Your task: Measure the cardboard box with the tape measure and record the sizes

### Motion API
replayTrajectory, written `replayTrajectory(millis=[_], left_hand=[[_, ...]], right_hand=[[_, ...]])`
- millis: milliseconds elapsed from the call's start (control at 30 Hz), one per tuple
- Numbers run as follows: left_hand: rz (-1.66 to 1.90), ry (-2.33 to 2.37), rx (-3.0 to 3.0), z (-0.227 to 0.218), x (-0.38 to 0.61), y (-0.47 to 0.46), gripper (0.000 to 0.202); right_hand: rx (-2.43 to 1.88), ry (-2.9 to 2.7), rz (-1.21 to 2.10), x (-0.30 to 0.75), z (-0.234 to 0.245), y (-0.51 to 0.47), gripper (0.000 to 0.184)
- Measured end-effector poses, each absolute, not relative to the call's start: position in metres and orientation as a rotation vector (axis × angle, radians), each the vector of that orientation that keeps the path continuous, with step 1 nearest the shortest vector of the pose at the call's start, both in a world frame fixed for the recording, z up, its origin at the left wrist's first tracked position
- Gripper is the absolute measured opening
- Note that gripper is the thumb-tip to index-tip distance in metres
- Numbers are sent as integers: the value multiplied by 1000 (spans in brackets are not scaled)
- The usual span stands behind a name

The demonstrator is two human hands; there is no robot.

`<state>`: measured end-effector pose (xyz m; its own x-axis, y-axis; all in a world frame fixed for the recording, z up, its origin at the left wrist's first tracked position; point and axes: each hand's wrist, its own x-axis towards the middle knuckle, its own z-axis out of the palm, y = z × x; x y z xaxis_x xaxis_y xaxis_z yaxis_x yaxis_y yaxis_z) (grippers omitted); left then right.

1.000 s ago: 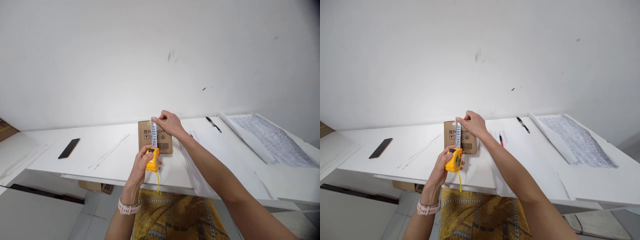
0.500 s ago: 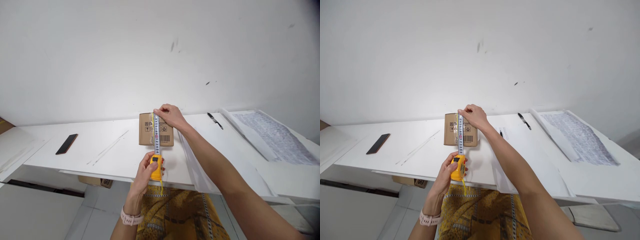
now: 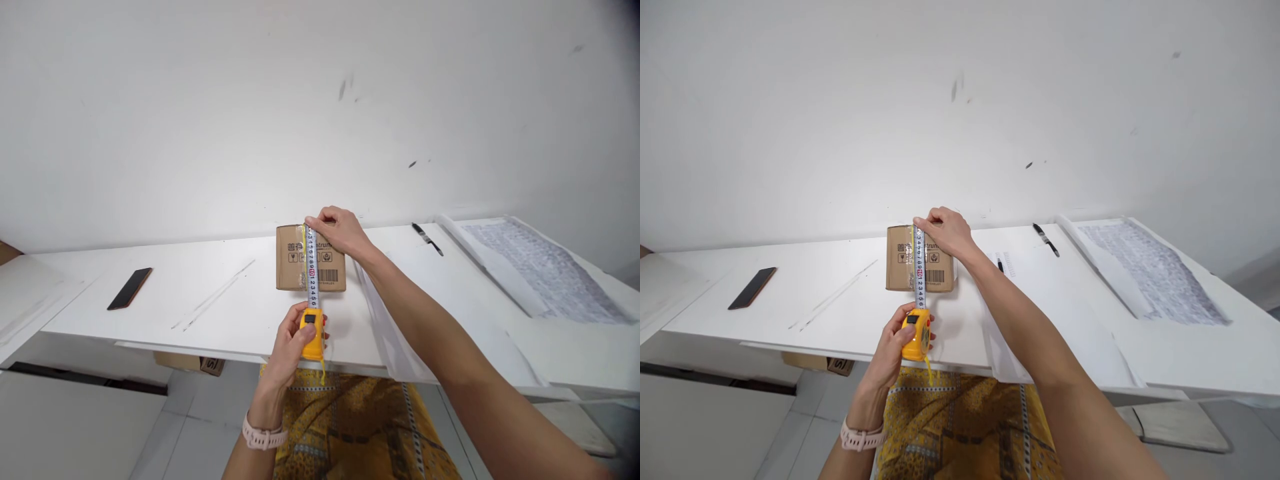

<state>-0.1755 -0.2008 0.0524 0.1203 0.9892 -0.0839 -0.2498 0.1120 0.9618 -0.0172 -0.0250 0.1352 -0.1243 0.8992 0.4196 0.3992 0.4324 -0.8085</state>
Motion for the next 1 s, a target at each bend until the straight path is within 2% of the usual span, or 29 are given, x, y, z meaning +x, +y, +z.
replayTrajectory(millis=[233, 433, 667, 767, 933, 1000], left_hand=[[1192, 979, 1012, 47, -173, -203, 40], [1203, 924, 815, 70, -191, -238, 52], [1385, 1095, 750, 88, -220, -287, 73], [1348, 1201, 787, 85, -212, -295, 75], [1163, 1257, 1016, 69, -196, -304, 67], [1063, 1197, 1090, 62, -189, -305, 65]], right_hand=[[-1122, -1705, 641, -19, 130, -28, 41], [-1059, -1646, 490, -19, 122, -53, 45], [-892, -1845, 183, -60, 77, -101, 26], [-840, -1855, 315, -64, 72, -106, 29], [-756, -1492, 878, -12, 102, -129, 50], [-804, -1472, 956, 18, 110, -147, 46]])
